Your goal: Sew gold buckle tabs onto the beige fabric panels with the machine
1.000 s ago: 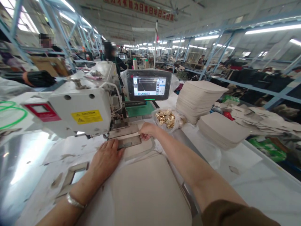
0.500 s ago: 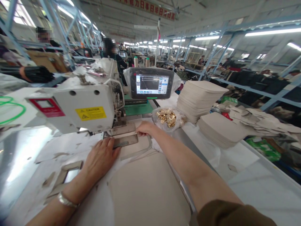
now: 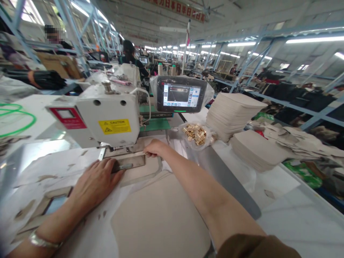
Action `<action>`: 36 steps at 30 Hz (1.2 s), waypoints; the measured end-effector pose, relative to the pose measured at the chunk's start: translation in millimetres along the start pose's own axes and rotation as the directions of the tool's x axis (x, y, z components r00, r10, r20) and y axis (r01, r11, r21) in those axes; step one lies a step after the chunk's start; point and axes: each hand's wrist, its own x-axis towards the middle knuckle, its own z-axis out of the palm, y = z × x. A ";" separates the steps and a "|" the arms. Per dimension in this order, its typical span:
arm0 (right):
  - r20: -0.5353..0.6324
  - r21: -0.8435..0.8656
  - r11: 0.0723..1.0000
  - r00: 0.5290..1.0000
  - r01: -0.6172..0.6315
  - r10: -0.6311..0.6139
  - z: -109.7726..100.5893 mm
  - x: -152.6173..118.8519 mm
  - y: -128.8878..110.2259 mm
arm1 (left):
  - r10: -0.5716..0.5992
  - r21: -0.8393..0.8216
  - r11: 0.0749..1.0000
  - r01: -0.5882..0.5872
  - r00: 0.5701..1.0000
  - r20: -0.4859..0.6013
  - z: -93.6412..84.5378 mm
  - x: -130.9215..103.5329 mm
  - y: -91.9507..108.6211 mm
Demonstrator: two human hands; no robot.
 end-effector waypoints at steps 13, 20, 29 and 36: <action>0.090 0.024 0.999 0.996 -0.022 0.020 12.3 -0.6 -28.0 | -0.012 -0.036 0.999 0.011 1.000 -0.014 8.2 -0.4 -30.6; 0.111 -0.012 0.995 0.989 -0.095 0.096 -15.6 4.0 -6.6 | 0.023 -0.115 0.993 -0.027 0.999 -0.039 13.2 9.6 -5.3; 0.094 -0.015 0.994 0.990 -0.106 0.107 -44.9 -0.8 17.8 | 0.108 -0.169 0.981 -0.096 0.992 0.058 13.6 17.2 19.8; 0.042 0.030 0.994 0.994 -0.105 0.104 -66.2 -2.1 41.2 | 0.164 -0.206 0.969 -0.140 0.981 0.105 9.9 18.7 40.3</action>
